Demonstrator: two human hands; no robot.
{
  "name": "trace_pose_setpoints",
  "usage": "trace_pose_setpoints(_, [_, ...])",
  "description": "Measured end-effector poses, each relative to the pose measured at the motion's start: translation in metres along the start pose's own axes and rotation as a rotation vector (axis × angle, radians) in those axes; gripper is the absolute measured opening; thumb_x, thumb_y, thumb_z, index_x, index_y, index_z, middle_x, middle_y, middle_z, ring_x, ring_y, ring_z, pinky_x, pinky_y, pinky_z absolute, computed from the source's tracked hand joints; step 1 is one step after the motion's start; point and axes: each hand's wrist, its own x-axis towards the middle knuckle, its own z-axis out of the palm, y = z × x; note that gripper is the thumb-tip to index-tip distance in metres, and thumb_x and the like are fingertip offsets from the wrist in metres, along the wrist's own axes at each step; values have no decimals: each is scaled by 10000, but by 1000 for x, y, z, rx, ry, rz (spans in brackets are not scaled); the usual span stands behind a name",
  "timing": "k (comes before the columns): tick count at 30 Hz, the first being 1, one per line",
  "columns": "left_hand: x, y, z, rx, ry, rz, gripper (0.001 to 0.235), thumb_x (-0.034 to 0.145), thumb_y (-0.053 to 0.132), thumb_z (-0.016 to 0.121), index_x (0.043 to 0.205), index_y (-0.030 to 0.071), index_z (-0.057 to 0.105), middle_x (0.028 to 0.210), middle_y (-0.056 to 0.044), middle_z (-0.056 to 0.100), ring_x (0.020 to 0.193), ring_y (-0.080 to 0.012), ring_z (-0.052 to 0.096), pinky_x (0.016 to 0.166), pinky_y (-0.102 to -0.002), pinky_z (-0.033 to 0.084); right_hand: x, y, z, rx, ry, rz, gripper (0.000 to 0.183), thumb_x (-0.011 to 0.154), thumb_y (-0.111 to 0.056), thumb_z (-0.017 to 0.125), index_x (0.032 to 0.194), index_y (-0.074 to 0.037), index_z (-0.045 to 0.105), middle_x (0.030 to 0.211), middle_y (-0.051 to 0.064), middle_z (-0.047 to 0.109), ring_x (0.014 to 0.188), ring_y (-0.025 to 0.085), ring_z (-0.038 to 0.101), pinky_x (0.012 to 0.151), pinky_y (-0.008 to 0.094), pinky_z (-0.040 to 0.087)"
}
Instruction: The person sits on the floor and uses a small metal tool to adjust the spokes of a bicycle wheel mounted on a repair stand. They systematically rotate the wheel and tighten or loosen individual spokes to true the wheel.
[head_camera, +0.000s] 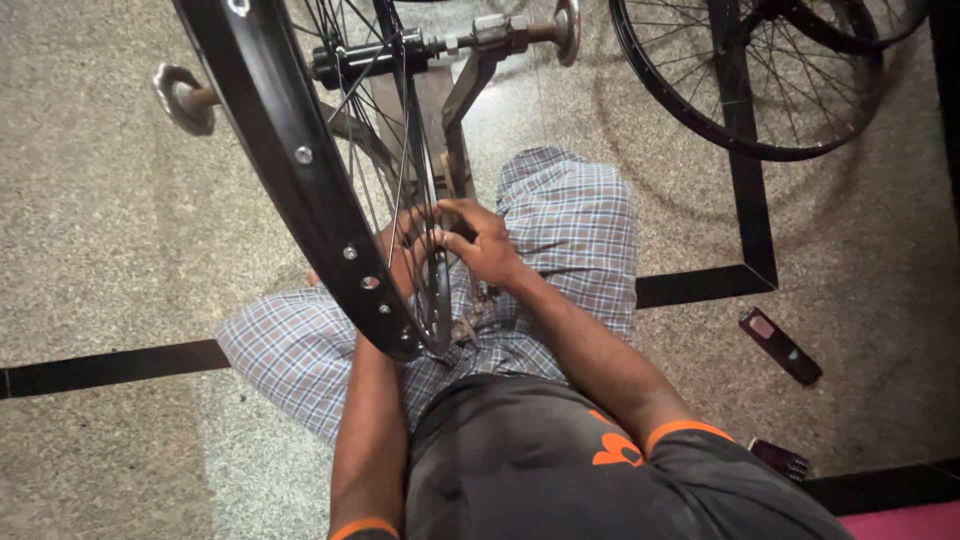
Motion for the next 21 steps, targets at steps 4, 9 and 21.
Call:
trace_pose_setpoints(4, [-10,-2,12,-133,82,-67,267,1017,246,651,1174,30,664,957,-58,708,876,-123,670,778,-285,535,-1,2,-1,8,-11,47,410,895,-100,770,1275,-3,649,1155,100,703,989,163,686,863,293,559])
trace_pose_setpoints(9, [-11,-24,27,-339,135,-73,166,1079,161,591,1120,9,646,932,-28,642,847,-103,593,737,-261,488,-3,5,0,156,-22,118,382,885,-84,767,1241,-12,648,1102,53,674,913,96,644,799,251,545])
trace_pose_setpoints(21, [-33,-39,-6,-663,-122,-226,327,962,192,733,1243,33,682,1057,-16,700,884,-85,608,738,-220,463,-8,0,-6,211,-153,127,290,939,-215,739,1148,-20,692,970,33,671,797,89,672,709,247,611])
